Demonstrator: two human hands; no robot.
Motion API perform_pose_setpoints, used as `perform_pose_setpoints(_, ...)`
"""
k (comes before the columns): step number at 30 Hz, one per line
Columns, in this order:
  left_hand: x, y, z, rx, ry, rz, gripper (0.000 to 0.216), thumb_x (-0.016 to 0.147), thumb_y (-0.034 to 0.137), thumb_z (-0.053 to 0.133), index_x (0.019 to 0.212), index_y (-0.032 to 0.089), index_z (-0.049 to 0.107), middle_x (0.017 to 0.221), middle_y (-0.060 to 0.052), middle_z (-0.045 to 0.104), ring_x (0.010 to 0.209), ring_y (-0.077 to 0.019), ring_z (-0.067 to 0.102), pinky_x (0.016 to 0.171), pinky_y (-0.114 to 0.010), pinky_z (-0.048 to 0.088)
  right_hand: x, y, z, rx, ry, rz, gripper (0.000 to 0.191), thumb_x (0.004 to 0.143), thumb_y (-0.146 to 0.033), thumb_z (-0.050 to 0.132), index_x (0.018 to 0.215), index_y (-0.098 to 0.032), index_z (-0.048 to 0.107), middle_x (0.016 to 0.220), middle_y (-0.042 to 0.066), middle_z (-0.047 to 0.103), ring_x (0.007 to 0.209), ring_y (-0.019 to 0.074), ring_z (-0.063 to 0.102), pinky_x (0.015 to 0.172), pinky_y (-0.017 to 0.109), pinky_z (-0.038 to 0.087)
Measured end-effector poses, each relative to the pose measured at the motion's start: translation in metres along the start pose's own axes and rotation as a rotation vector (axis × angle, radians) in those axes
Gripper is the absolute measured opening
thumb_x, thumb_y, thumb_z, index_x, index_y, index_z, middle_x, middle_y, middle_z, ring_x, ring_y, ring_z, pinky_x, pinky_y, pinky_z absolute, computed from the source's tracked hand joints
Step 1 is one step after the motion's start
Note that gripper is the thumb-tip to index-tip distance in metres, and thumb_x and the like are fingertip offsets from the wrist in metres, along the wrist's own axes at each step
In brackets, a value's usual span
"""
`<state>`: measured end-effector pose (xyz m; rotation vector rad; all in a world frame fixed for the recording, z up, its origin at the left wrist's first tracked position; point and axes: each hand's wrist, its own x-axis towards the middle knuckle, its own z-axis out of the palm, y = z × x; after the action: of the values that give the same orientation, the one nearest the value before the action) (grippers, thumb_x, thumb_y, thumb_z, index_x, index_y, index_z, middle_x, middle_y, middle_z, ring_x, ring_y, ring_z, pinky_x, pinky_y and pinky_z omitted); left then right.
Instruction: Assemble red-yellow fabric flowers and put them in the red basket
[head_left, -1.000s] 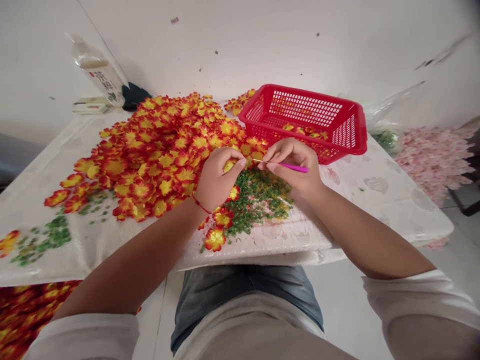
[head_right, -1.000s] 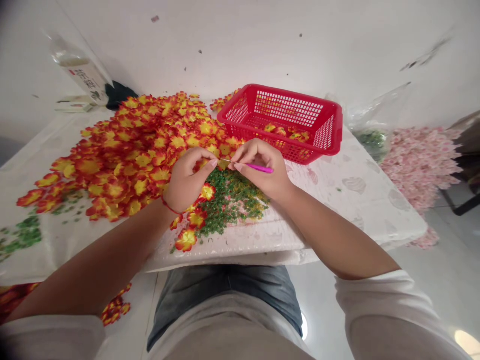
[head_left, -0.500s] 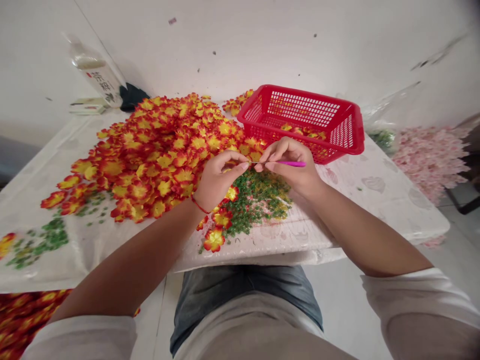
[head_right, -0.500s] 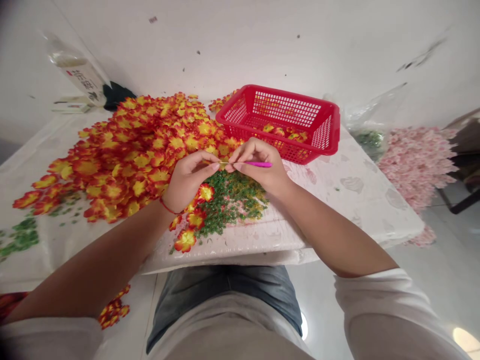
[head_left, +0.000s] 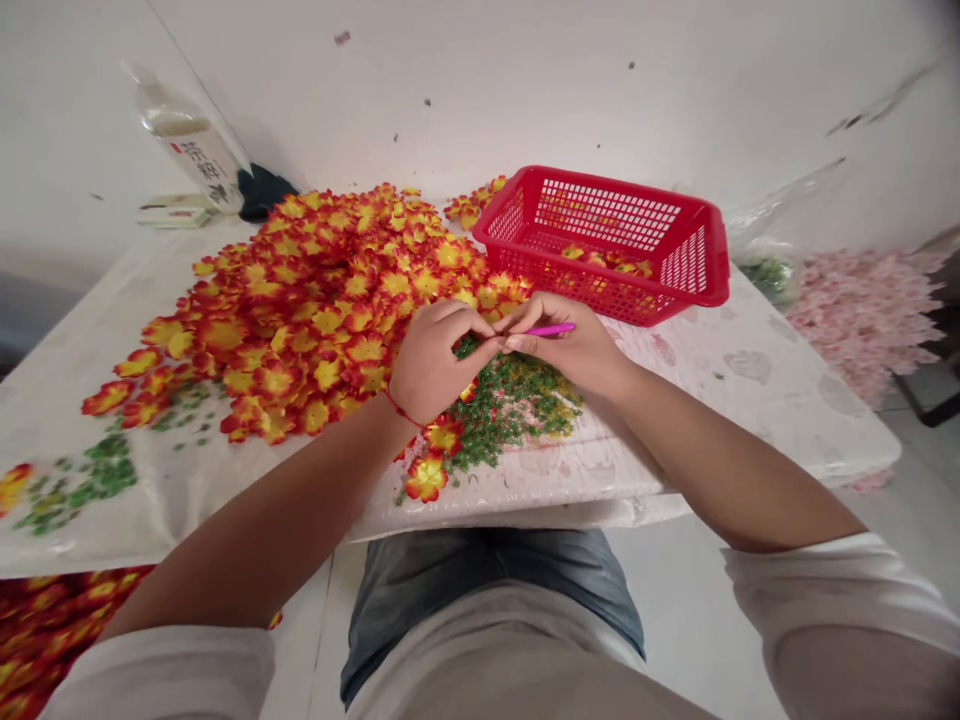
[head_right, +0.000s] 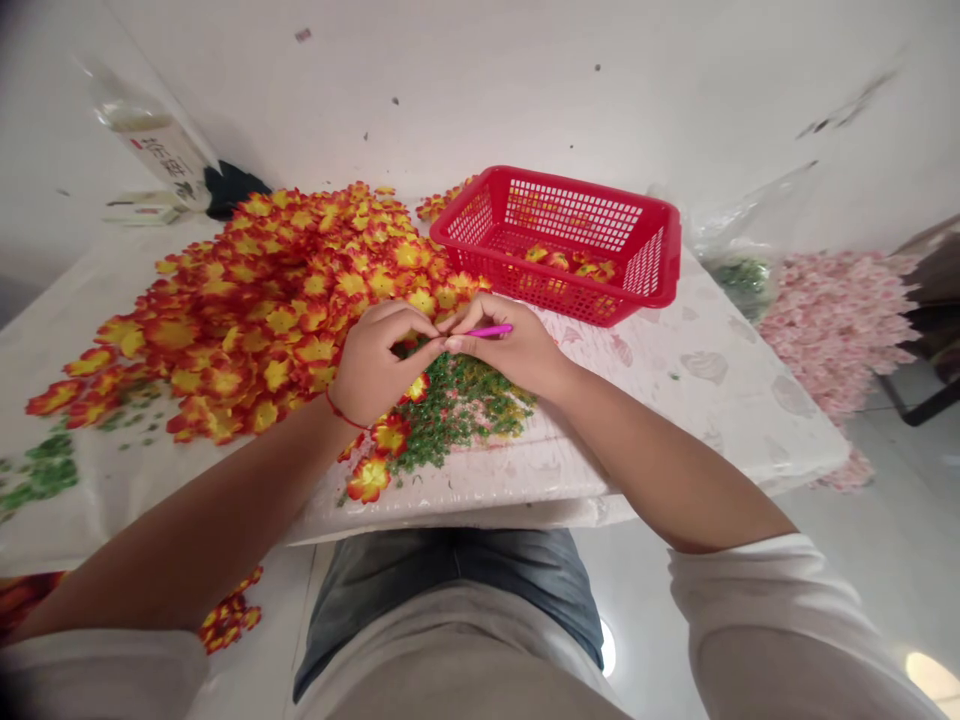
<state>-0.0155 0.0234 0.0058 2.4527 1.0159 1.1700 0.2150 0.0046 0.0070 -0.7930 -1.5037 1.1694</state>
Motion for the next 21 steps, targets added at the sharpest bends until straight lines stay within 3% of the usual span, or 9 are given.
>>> perform_pose_setpoints(2, -0.001, 0.004, 0.001, 0.010, 0.025, -0.029, 0.008, 0.104, 0.034, 0.081, 0.105, 0.027, 0.077, 0.110, -0.004, 0.083, 0.108, -0.0271, 0.077, 0.106, -0.045, 0.056, 0.001, 0.000, -0.001, 0.014, 0.031, -0.016, 0.043, 0.080, -0.058, 0.105, 0.087, -0.027, 0.077, 0.097, 0.003, 0.089, 0.090, 0.0215, 0.083, 0.093, 0.042, 0.070)
perform_pose_setpoints(5, -0.001, 0.007, 0.000, -0.016, 0.050, -0.102, 0.021, 0.103, 0.026, 0.079, 0.123, 0.027, 0.073, 0.121, -0.006, 0.082, 0.113, -0.0277, 0.077, 0.112, -0.047, 0.055, 0.003, 0.000, -0.004, -0.002, 0.116, -0.057, 0.041, 0.084, -0.058, 0.103, 0.088, -0.027, 0.076, 0.089, 0.002, 0.087, 0.085, 0.0207, 0.082, 0.085, 0.037, 0.068)
perform_pose_setpoints(11, 0.000, 0.000, 0.002, 0.161, -0.067, -0.184, 0.012, 0.102, 0.021, 0.074, 0.112, 0.027, 0.077, 0.122, -0.008, 0.081, 0.124, -0.0337, 0.073, 0.119, -0.057, 0.047, 0.007, 0.008, -0.012, -0.044, 0.254, -0.045, 0.050, 0.090, -0.068, 0.094, 0.077, -0.027, 0.069, 0.085, 0.000, 0.080, 0.078, 0.0181, 0.075, 0.074, 0.033, 0.061)
perform_pose_setpoints(16, -0.002, -0.003, 0.005, 0.178, -0.150, -0.053, 0.011, 0.100, 0.023, 0.078, 0.093, 0.029, 0.083, 0.141, -0.006, 0.082, 0.142, -0.0359, 0.068, 0.125, -0.063, 0.040, 0.007, 0.012, -0.013, -0.007, 0.247, -0.015, 0.056, 0.094, -0.081, 0.082, 0.080, -0.027, 0.075, 0.088, 0.002, 0.078, 0.079, 0.0198, 0.074, 0.074, 0.035, 0.062)
perform_pose_setpoints(21, -0.006, -0.007, 0.009, 0.167, -0.200, -0.063, 0.019, 0.102, 0.026, 0.078, 0.116, 0.033, 0.088, 0.144, -0.006, 0.084, 0.150, -0.0366, 0.067, 0.135, -0.070, 0.029, 0.007, 0.009, -0.012, -0.029, 0.273, -0.004, 0.056, 0.091, -0.081, 0.085, 0.081, -0.027, 0.077, 0.087, 0.002, 0.078, 0.077, 0.0193, 0.074, 0.069, 0.034, 0.061)
